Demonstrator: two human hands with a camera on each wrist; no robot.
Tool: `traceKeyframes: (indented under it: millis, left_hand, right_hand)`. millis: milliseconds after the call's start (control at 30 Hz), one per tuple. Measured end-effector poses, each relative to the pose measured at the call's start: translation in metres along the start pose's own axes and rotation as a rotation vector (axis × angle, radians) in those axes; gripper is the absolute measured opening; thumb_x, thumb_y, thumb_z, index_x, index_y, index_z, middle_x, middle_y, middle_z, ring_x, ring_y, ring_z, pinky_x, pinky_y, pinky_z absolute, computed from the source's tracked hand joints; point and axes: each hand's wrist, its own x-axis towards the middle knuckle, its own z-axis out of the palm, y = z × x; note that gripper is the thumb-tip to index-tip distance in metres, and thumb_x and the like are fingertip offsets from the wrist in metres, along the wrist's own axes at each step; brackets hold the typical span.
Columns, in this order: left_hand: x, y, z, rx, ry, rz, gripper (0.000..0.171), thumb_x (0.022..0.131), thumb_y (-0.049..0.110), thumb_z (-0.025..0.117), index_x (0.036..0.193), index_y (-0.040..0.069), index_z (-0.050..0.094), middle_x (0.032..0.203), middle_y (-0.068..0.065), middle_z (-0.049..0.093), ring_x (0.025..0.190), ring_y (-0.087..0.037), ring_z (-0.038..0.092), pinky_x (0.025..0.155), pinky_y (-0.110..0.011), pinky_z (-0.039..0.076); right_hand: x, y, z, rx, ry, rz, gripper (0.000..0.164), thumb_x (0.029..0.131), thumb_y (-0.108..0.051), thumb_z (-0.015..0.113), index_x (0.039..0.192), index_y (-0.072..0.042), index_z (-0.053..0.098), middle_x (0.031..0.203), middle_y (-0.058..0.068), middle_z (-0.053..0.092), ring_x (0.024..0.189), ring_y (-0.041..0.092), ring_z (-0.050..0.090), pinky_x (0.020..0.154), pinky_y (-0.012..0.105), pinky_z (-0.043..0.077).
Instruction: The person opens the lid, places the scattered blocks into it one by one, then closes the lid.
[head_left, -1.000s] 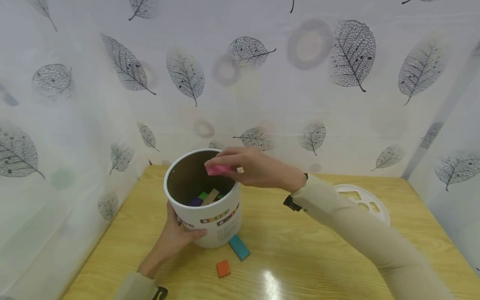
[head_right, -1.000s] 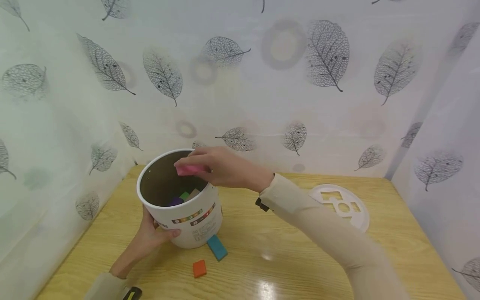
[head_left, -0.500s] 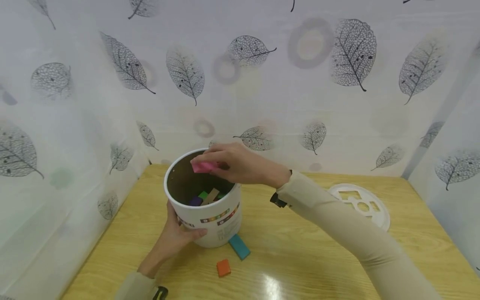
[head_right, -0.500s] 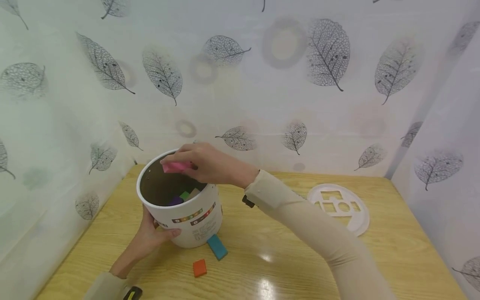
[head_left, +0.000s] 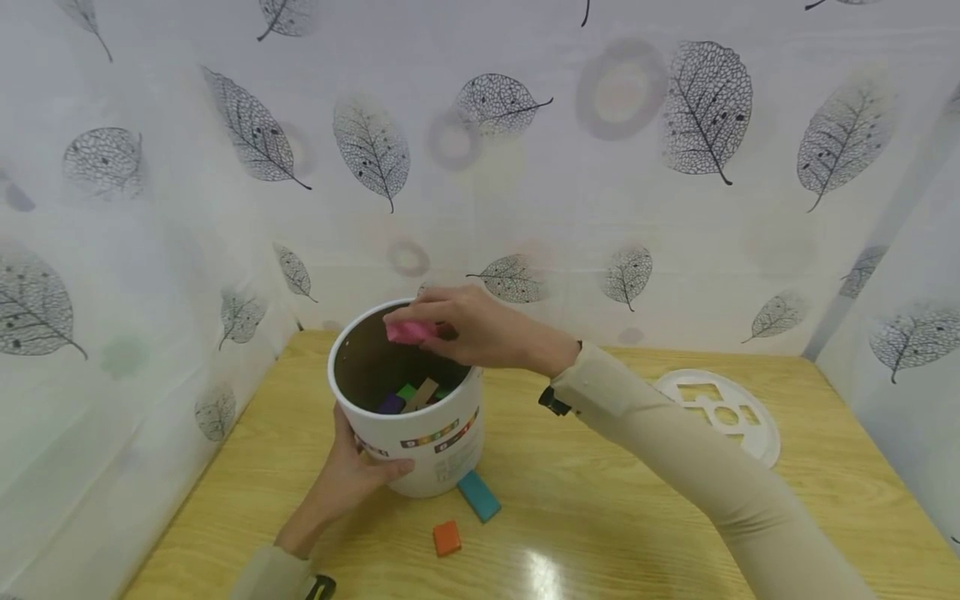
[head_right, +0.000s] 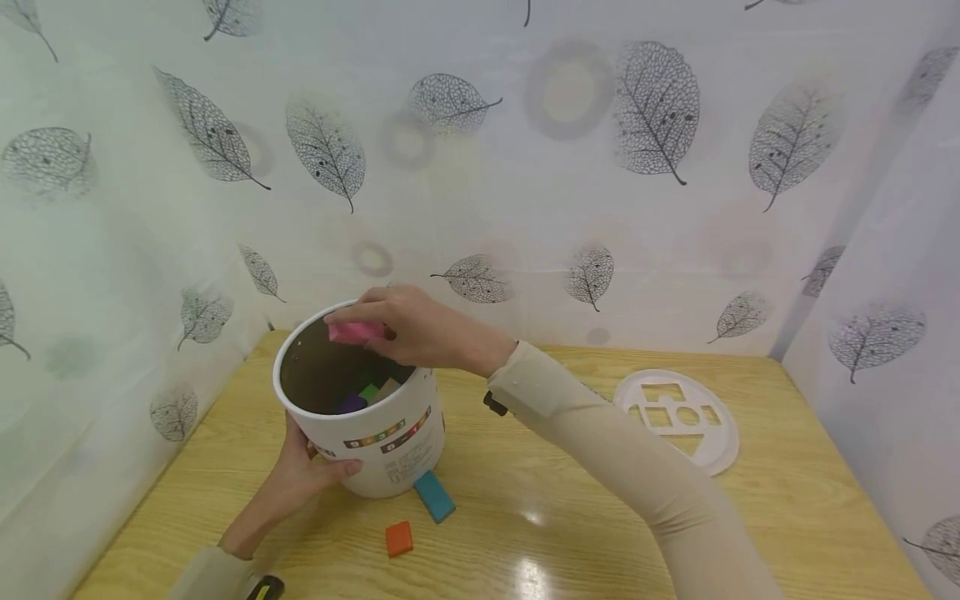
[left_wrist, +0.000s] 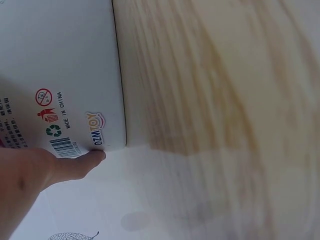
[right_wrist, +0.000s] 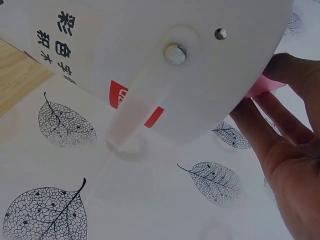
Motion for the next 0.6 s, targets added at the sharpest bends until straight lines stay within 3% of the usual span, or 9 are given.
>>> traceKeyframes:
  millis: [233, 367, 500, 600]
  left_hand:
    - [0.001, 0.000, -0.001, 0.021, -0.005, 0.005, 0.133, 0.076, 0.005, 0.088, 0.162, 0.034, -0.009, 0.167, -0.020, 0.014, 0.151, -0.050, 0.022, 0.115, -0.081, 0.015]
    - [0.001, 0.002, -0.002, 0.031, -0.001, 0.030, 0.134, 0.074, 0.008, 0.089, 0.161, 0.035, -0.010, 0.169, -0.018, 0.009, 0.152, -0.049, 0.021, 0.116, -0.080, 0.018]
    - [0.003, 0.006, -0.006, 0.021, 0.028, 0.089, 0.137, 0.072, 0.009, 0.088, 0.161, 0.037, -0.012, 0.171, -0.010, 0.001, 0.155, -0.042, 0.012, 0.113, -0.084, 0.017]
    - [0.007, 0.010, -0.009, 0.008, 0.035, 0.119, 0.138, 0.071, 0.005, 0.087, 0.162, 0.035, -0.012, 0.172, -0.008, 0.000, 0.155, -0.040, 0.009, 0.111, -0.086, 0.015]
  right_hand:
    - [-0.001, 0.003, 0.001, 0.012, 0.001, 0.007, 0.044, 0.091, -0.004, 0.075, 0.134, -0.008, 0.068, 0.110, 0.009, 0.071, 0.085, 0.019, 0.062, 0.071, 0.028, 0.060]
    - [-0.004, 0.003, 0.001, 0.012, 0.011, -0.007, 0.043, 0.091, -0.009, 0.076, 0.133, -0.008, 0.068, 0.114, 0.009, 0.070, 0.092, 0.016, 0.065, 0.079, 0.024, 0.060]
    - [-0.018, -0.003, -0.007, 0.002, 0.105, -0.068, 0.036, 0.091, -0.007, 0.075, 0.127, -0.007, 0.070, 0.114, 0.009, 0.070, 0.097, 0.016, 0.064, 0.084, 0.025, 0.058]
    - [-0.039, -0.010, -0.014, 0.033, 0.196, -0.135, 0.030, 0.087, -0.002, 0.077, 0.116, -0.006, 0.074, 0.105, 0.005, 0.073, 0.087, 0.012, 0.064, 0.074, 0.020, 0.056]
